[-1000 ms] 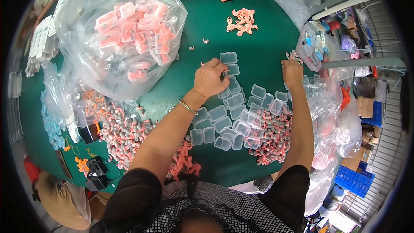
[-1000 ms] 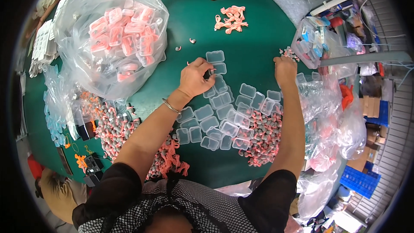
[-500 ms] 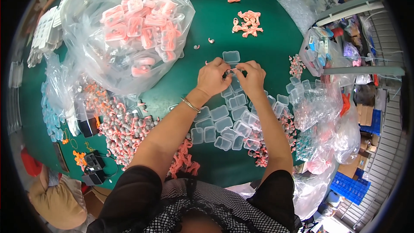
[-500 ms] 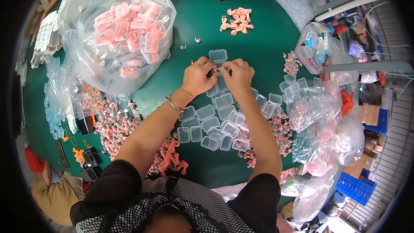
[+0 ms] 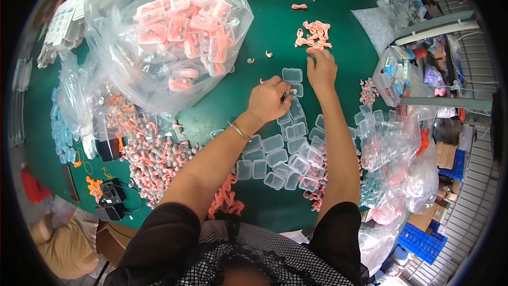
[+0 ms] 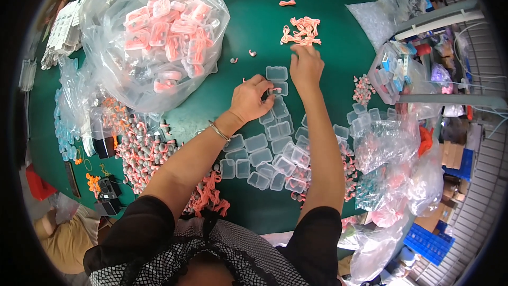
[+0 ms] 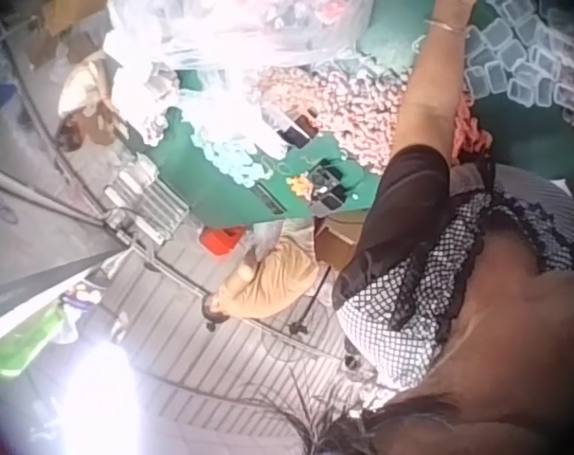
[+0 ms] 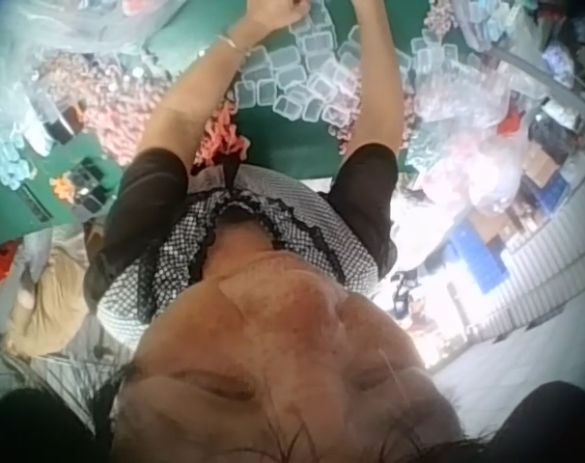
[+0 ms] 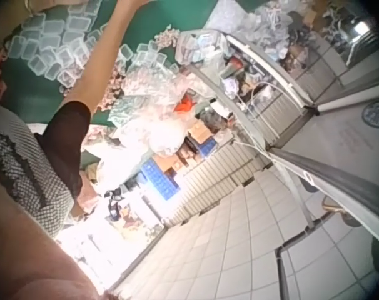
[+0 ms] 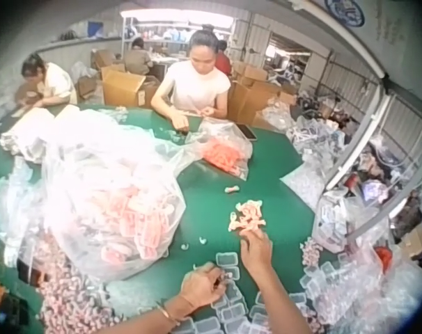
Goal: Sorting and packaging small plastic items into containers.
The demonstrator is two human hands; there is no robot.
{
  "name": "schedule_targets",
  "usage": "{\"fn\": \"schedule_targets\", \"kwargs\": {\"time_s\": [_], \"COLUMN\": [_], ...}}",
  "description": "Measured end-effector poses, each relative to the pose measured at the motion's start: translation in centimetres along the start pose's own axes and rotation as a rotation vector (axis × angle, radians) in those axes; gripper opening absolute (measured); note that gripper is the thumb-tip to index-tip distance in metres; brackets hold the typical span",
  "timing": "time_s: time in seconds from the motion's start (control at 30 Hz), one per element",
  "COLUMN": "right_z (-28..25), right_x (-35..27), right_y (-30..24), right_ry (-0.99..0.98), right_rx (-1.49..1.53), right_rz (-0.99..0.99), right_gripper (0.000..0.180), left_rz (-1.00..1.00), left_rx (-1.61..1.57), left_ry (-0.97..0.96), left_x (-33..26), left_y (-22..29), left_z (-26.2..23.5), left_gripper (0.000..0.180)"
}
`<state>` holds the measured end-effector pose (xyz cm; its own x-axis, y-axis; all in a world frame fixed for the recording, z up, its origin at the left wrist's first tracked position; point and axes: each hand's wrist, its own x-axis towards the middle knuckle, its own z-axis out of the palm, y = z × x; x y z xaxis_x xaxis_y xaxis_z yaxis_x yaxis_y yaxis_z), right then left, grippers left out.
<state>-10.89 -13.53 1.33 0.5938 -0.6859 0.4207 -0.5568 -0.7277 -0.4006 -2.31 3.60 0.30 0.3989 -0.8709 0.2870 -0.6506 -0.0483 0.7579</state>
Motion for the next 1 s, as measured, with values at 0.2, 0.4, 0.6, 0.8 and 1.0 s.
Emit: {"fn": "schedule_targets", "kwargs": {"time_s": [0.2,0.4,0.6,0.8,1.0], "right_z": [3.3,0.8,-3.0,-3.7,-3.5], "right_x": [3.4,3.0,-1.7,-4.9,-5.1], "right_y": [1.2,1.3,-0.3,-1.7,-2.1], "right_ry": [0.077,0.017,-0.041,-0.218,-0.234], "right_rx": [-0.381,-0.106,0.220,0.297,0.241], "right_rz": [-0.041,-0.046,-0.019,-0.190,-0.298], "right_gripper": [0.014,0.013,0.011,0.017,0.017], "left_rz": [0.031,0.050,0.067,0.028,-0.019], "left_rx": [-0.025,-0.022,-0.029,-0.032,-0.079], "left_ry": [0.022,0.035,0.059,0.040,0.058], "left_x": [0.1,0.0,0.0,0.0,0.1], "left_y": [0.0,-0.7,-0.7,-0.4,-0.1], "left_z": [0.4,0.4,0.6,0.5,0.5], "left_gripper": [0.016,0.016,0.017,0.027,0.037]}}
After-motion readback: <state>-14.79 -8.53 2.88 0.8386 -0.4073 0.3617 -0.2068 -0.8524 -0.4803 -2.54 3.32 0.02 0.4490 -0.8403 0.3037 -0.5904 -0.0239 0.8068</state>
